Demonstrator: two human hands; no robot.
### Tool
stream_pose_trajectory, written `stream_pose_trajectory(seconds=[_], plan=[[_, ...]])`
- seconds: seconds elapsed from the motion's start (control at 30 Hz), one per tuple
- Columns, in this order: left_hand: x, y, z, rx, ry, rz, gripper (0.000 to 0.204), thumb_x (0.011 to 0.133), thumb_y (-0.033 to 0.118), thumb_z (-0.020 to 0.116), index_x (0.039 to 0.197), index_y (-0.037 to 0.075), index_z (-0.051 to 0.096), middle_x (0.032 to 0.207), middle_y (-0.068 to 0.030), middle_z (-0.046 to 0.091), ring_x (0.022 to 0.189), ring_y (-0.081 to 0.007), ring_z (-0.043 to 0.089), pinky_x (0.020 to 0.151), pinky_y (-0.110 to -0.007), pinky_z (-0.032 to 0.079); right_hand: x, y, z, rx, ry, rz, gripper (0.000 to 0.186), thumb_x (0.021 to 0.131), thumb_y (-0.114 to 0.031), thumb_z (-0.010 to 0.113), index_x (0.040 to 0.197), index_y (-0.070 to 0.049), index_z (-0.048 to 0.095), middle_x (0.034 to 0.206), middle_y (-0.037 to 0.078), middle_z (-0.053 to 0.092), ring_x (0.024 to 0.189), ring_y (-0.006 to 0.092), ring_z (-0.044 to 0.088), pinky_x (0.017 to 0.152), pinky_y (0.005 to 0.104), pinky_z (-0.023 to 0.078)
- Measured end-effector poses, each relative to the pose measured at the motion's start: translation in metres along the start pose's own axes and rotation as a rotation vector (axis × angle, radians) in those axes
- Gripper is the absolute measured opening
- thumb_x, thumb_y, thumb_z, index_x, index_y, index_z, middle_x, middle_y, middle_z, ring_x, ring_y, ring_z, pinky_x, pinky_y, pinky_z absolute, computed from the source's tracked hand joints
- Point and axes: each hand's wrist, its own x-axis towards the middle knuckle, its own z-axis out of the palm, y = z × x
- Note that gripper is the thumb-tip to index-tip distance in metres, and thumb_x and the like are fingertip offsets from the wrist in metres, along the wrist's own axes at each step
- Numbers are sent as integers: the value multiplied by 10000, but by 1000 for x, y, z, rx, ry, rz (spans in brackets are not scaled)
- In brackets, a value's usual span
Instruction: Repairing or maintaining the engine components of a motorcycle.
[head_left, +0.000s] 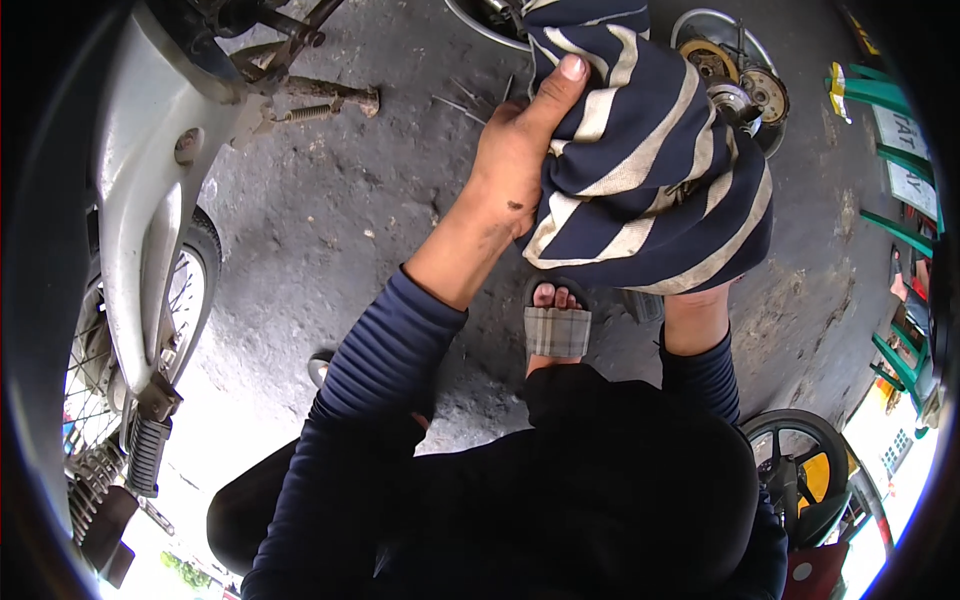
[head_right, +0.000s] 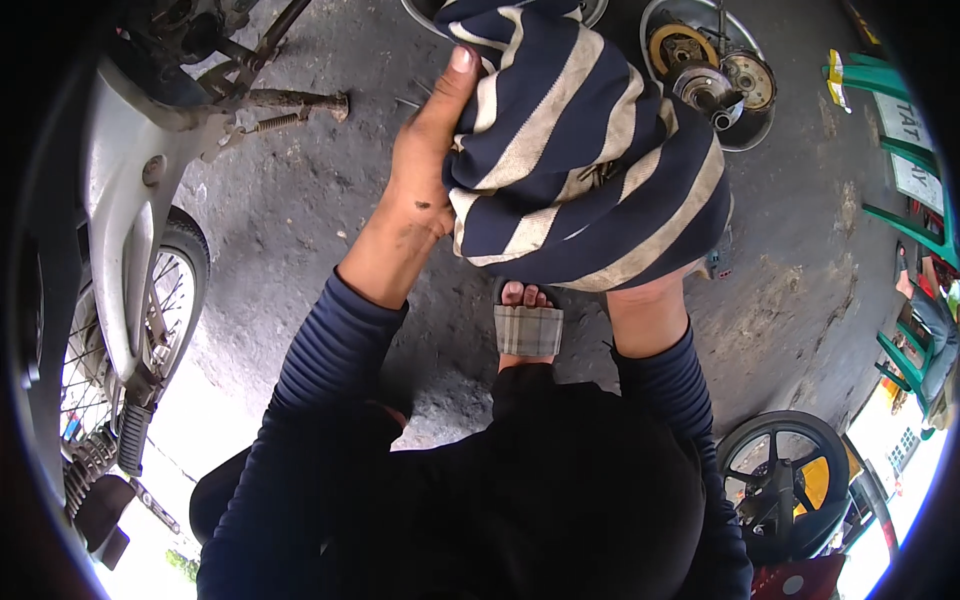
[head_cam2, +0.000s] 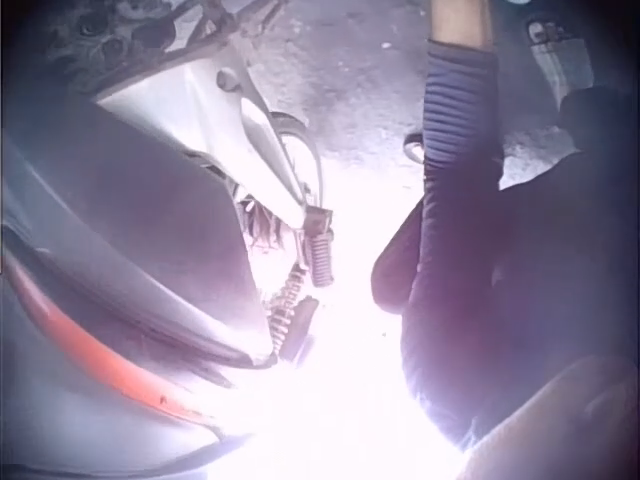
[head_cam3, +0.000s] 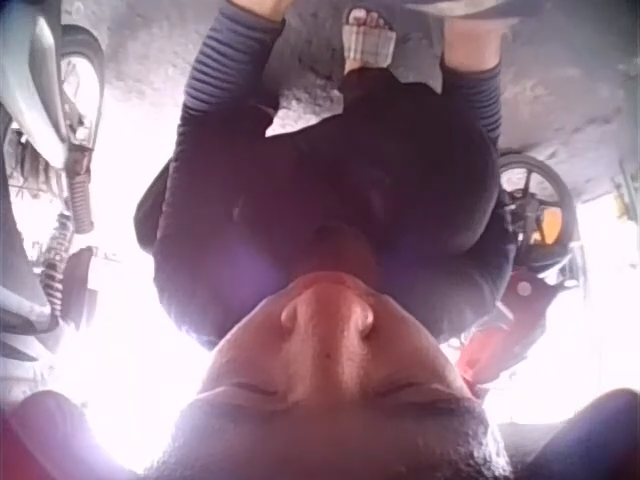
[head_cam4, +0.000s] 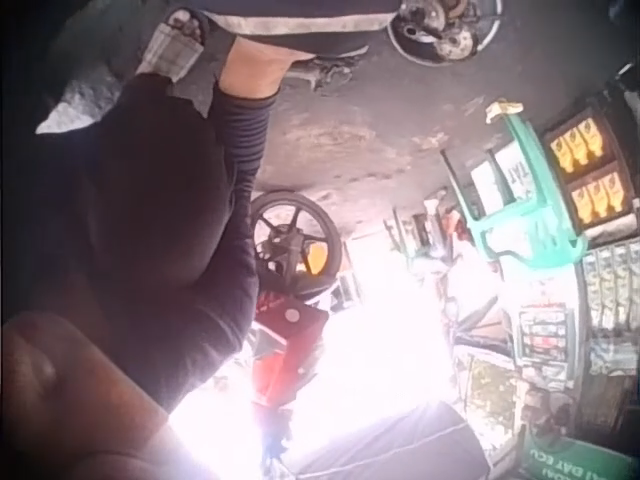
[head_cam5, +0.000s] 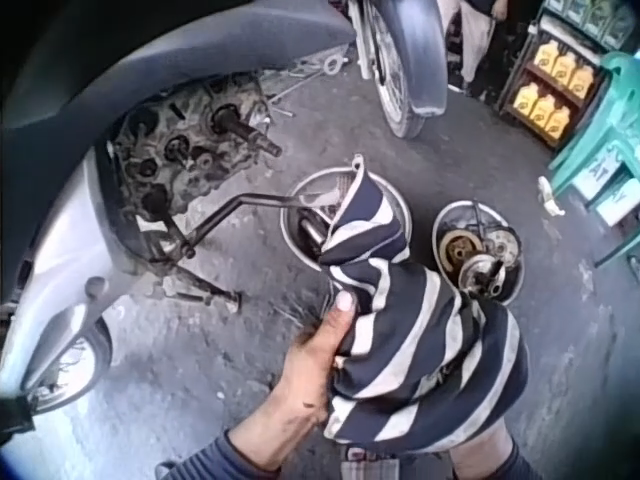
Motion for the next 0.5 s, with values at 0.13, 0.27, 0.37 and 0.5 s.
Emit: stream_pose_trajectory(seconds=[0.13, 0.27, 0.37, 0.5], plan=[[-15, 9, -40, 161, -355, -224, 1400, 598, 1020, 312, 1506, -43, 240, 1505, -228, 374, 1357, -336, 409, 1167, -403, 272, -15, -9, 19, 40, -79, -9, 503, 946, -246, 540, 1385, -15, 455, 1366, 174, 515, 1242, 293, 526, 1031, 402, 429], [-76, -6, -101, 797, -151, 66, 700, 907, 550, 574, 1309, -19, 507, 1233, -202, 600, 1136, -299, 599, 953, -378, 471, -22, -6, 31, 43, -126, -27, 501, 940, -251, 544, 1379, -21, 465, 1357, 173, 521, 1231, 300, 531, 1021, 413, 433], [-160, -72, -162, 1395, -321, -234, 212, 818, 175, 704, 973, 61, 618, 917, -119, 635, 801, -345, 648, 713, -415, 535, -26, -10, 41, 74, -153, -41, 500, 936, -255, 547, 1374, -25, 472, 1351, 172, 525, 1222, 305, 535, 1014, 422, 436], [-226, -139, -210, 1746, -419, 4, 156, 840, 157, 618, 969, 71, 622, 976, -117, 630, 873, -289, 661, 719, -388, 557, -21, -19, 44, 98, -169, -79, 498, 930, -260, 550, 1367, -31, 482, 1341, 172, 530, 1211, 312, 539, 1004, 433, 440]])
